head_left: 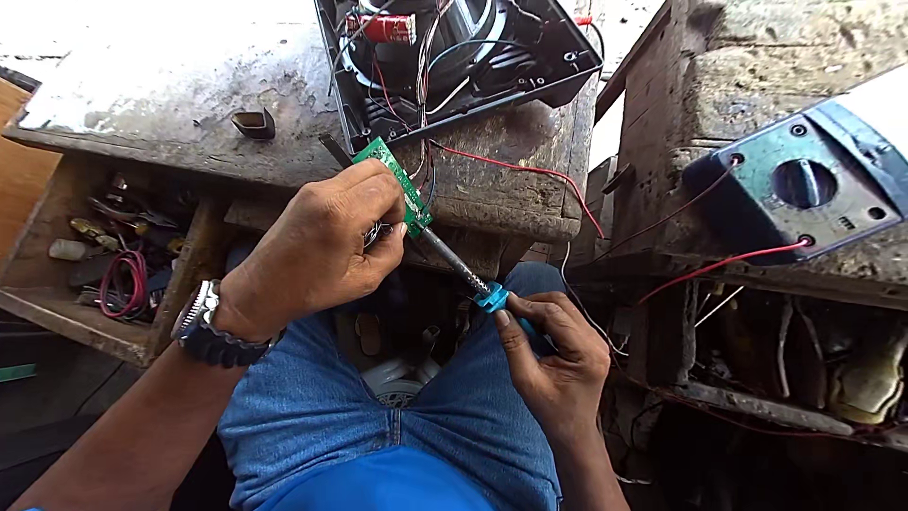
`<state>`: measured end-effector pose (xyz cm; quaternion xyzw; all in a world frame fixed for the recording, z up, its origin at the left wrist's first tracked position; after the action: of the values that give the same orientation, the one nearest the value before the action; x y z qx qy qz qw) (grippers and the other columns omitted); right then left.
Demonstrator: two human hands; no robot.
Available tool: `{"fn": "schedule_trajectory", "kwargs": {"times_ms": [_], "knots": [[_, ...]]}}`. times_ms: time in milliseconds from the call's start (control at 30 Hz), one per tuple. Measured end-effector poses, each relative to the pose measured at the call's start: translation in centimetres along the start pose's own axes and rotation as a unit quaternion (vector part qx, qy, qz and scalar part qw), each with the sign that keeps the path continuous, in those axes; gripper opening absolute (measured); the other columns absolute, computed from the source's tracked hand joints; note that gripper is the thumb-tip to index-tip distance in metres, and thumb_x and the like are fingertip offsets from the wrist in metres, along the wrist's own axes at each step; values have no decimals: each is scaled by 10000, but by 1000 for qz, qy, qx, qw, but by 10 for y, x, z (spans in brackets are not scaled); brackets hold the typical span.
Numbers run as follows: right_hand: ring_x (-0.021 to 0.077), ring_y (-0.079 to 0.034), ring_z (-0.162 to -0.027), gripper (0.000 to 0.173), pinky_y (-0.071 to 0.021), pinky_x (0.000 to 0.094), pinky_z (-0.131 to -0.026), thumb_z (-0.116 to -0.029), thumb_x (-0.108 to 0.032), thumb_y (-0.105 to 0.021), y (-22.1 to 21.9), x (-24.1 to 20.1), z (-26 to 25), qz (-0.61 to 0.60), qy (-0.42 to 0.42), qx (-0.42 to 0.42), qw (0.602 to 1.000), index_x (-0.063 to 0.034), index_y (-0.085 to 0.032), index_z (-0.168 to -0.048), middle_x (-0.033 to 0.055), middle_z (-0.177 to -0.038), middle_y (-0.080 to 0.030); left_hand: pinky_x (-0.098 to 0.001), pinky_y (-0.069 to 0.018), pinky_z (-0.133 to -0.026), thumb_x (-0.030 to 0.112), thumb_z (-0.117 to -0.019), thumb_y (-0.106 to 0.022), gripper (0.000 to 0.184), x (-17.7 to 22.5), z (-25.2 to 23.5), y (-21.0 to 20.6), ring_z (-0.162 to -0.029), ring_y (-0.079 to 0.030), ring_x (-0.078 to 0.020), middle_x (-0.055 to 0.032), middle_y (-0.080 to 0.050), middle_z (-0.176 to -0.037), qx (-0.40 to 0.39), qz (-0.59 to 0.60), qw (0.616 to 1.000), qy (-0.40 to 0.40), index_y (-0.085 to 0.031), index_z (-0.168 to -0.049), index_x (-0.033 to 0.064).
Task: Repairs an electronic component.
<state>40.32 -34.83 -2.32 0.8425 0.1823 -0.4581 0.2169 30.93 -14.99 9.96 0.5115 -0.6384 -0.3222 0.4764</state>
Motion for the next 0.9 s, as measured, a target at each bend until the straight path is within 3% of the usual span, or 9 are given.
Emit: {"fn": "schedule_trajectory", "kwargs": {"times_ms": [233, 633, 900], "knots": [[61, -659, -838, 132, -568, 160, -714, -890, -80, -736, 1, -4, -4, 3, 22, -6, 1000, 18, -775, -970, 69, -919, -696, -269, -558, -777, 104, -930, -601, 87, 0, 1, -1, -952, -650, -135, -67, -659, -1016, 6, 5, 1000, -5, -673, -897, 69], [61, -652, -813, 113, -565, 160, -692, -873, -56, -744, 4, -7, -12, 0, 49, -31, 998, 18, -774, -953, 65, -897, -687, -266, -547, -700, 112, -928, -583, 97, 0, 2, -2, -885, -645, -126, -61, -651, -1010, 13, -8, 1000, -16, -669, -903, 74], [64, -659, -818, 117, -575, 162, -696, -862, -51, -750, 5, -10, -13, 15, 54, -24, 998, 21, -777, -950, 70, -903, -690, -276, -521, -670, 139, -954, -535, 99, 0, 2, -2, -840, -619, -113, -41, -629, -961, 4, -3, 1000, -4, -621, -943, 92]]}}
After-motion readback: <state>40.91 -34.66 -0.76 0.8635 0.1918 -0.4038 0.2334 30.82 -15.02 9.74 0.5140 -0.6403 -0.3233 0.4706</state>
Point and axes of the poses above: each hand's wrist, its own z-axis away from the middle knuckle, its own y-axis out of the back of the hand, x = y × z, the point moved 9 cm from there along -z, towards the middle knuckle
